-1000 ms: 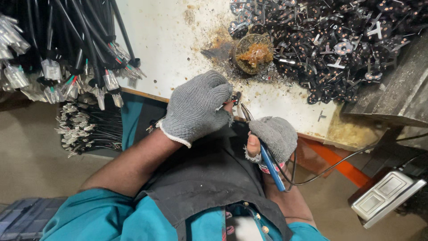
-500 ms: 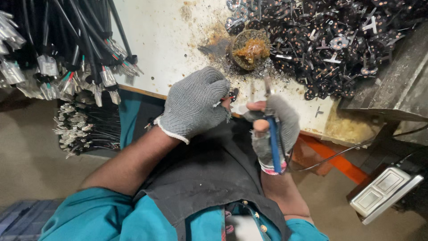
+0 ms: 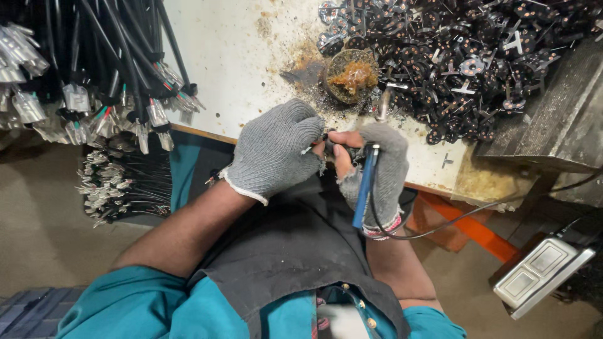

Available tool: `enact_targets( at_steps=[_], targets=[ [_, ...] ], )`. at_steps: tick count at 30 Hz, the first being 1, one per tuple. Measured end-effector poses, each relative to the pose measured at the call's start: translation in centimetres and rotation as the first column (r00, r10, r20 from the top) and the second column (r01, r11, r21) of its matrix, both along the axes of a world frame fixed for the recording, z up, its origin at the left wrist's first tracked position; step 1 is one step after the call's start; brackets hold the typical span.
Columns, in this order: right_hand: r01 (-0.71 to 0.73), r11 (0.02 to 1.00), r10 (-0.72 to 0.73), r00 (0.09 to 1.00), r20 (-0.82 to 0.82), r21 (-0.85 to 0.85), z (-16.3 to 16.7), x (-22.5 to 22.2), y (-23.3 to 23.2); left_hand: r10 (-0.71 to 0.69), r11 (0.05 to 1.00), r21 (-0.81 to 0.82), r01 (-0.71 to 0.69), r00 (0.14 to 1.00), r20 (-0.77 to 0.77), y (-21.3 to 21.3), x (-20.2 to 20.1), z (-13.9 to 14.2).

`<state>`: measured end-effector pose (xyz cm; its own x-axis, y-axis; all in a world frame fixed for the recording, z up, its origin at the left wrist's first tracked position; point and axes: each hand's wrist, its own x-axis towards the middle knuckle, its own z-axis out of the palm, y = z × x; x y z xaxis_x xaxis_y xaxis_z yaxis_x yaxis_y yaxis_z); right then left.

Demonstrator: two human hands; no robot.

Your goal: The person solders and tins the stripped ends of electrical wires at a workbench. They hold a soldering iron in one hand, dip wire ends into a flux container, apply the hot iron to the wire strands, and set finished wires aside while working through a batch of wire harnesses.

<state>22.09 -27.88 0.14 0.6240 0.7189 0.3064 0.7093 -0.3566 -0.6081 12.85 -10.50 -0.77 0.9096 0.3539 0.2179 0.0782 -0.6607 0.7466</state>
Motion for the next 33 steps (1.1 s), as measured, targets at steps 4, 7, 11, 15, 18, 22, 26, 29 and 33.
enact_targets(
  at_steps=[4,7,11,15,18,22,26,29,33],
  targets=[
    [0.012,0.997,-0.012,1.0,-0.012,-0.077,0.3,0.2,0.3,-0.002,1.0,-0.001,0.002,1.0,0.011,0.0,0.0,0.0],
    [-0.026,0.998,0.028,0.999,-0.035,0.062,0.2,0.3,0.2,-0.004,1.0,0.02,0.004,1.0,0.006,0.0,0.0,0.1],
    [0.0,0.998,0.002,1.0,-0.028,0.067,0.5,0.2,-0.3,-0.002,1.0,0.026,0.002,1.0,0.01,-0.2,0.0,0.1],
    [0.006,0.995,-0.001,0.999,-0.053,0.104,1.2,0.1,-0.2,0.006,0.999,0.034,-0.007,1.0,0.015,-0.3,-0.1,0.2],
    [-0.034,0.997,0.049,0.974,-0.22,0.07,1.4,0.2,0.2,-0.004,0.999,0.033,0.003,1.0,0.026,-0.3,-0.1,0.4],
    [-0.062,0.979,0.09,0.986,-0.14,0.195,0.9,-0.1,0.5,0.003,0.999,0.033,-0.005,0.998,0.068,-0.3,0.0,0.6],
    [-0.041,0.989,0.057,0.993,-0.107,0.145,0.6,-0.2,-0.1,-0.015,1.0,0.028,0.013,0.998,0.064,-0.5,-0.1,0.6],
    [-0.006,0.987,0.033,0.986,-0.164,0.16,0.6,-0.2,-0.4,-0.009,0.999,0.035,0.007,0.997,0.079,-0.7,-0.3,0.6],
    [-0.116,0.989,0.116,0.993,0.004,0.089,0.6,-0.1,-0.4,-0.014,0.998,0.056,0.01,0.997,0.077,-0.7,-0.4,0.6]
  ],
)
